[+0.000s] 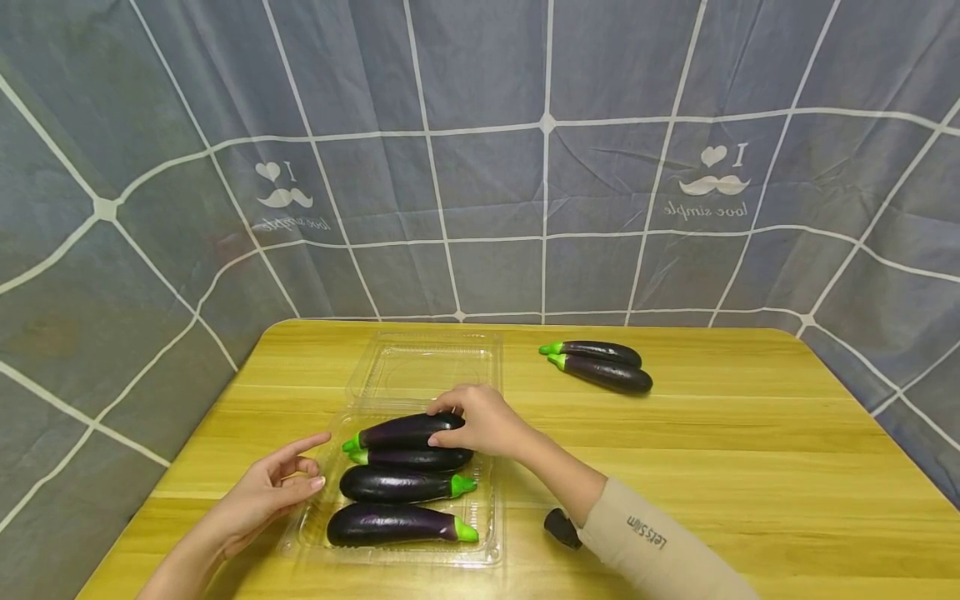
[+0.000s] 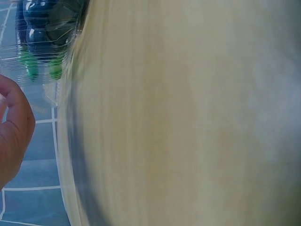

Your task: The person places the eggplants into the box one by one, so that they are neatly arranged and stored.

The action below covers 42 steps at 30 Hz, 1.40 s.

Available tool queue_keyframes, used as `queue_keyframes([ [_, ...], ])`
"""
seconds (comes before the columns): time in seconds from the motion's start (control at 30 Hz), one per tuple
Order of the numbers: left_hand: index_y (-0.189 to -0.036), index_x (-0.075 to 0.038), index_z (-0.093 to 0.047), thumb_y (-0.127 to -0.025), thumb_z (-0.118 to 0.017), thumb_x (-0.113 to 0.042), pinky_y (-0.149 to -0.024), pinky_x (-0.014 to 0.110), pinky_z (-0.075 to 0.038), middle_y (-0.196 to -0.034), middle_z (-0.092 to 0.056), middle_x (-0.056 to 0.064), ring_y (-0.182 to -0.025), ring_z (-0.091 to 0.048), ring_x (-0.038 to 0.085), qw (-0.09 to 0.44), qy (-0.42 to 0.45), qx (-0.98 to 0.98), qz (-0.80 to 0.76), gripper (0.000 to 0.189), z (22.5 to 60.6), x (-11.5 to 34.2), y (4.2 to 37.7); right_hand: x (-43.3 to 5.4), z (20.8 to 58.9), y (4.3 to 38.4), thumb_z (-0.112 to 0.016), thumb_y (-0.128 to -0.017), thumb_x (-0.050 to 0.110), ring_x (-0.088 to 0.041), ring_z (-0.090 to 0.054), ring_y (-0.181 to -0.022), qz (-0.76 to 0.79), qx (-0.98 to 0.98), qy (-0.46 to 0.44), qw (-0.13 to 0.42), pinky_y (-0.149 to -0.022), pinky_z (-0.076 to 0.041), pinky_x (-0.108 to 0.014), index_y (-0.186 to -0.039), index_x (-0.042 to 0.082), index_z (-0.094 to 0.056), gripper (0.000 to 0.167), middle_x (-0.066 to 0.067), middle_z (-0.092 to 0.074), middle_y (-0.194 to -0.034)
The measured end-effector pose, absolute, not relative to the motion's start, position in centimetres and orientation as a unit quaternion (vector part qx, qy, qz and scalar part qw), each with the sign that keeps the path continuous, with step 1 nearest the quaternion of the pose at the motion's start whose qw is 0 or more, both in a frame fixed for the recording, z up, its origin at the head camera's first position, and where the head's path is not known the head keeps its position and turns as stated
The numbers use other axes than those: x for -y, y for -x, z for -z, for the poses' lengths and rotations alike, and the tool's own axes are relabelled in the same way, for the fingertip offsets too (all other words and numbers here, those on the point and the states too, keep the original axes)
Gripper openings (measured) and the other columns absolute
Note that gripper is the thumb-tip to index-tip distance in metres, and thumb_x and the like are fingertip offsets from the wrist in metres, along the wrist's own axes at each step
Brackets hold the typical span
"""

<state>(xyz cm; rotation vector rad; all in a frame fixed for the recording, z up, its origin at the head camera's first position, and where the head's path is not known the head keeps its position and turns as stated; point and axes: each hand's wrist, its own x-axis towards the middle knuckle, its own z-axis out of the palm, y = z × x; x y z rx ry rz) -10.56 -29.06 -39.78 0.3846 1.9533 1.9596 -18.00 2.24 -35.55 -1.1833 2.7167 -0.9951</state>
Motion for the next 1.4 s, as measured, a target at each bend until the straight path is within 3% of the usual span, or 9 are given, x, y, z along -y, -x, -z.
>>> queue_keyframes([
  [1.07,-0.129,-0.034,-0.051,-0.092,-0.054,0.000,-0.064,0.015,-0.046,-0.096,-0.051,-0.003,-0.079,-0.052,0.002,0.174,-0.136,-0.688,-0.691,0.050,39.7,29.0,10.4,-4.5,35.1,18.4,-0.075,-0.080,0.023,-0.018,-0.057,-0.088,0.403,-0.848,0.342,0.035,-0.069,-0.049,-0.021,-0.109,0.006,-0.068,0.034,-0.004,-0.066,-0.106],
  [1.4,-0.126,-0.036,-0.051,-0.092,-0.055,-0.003,-0.062,0.016,-0.046,-0.097,-0.050,-0.001,-0.077,-0.051,0.003,0.176,-0.127,-0.696,-0.685,0.048,39.7,29.0,10.4,-6.0,35.0,18.7,-0.076,-0.079,0.019,-0.026,-0.058,-0.090,0.426,-0.843,0.327,0.023,-0.070,-0.050,-0.021,-0.106,0.006,-0.069,0.031,-0.007,-0.067,-0.104],
])
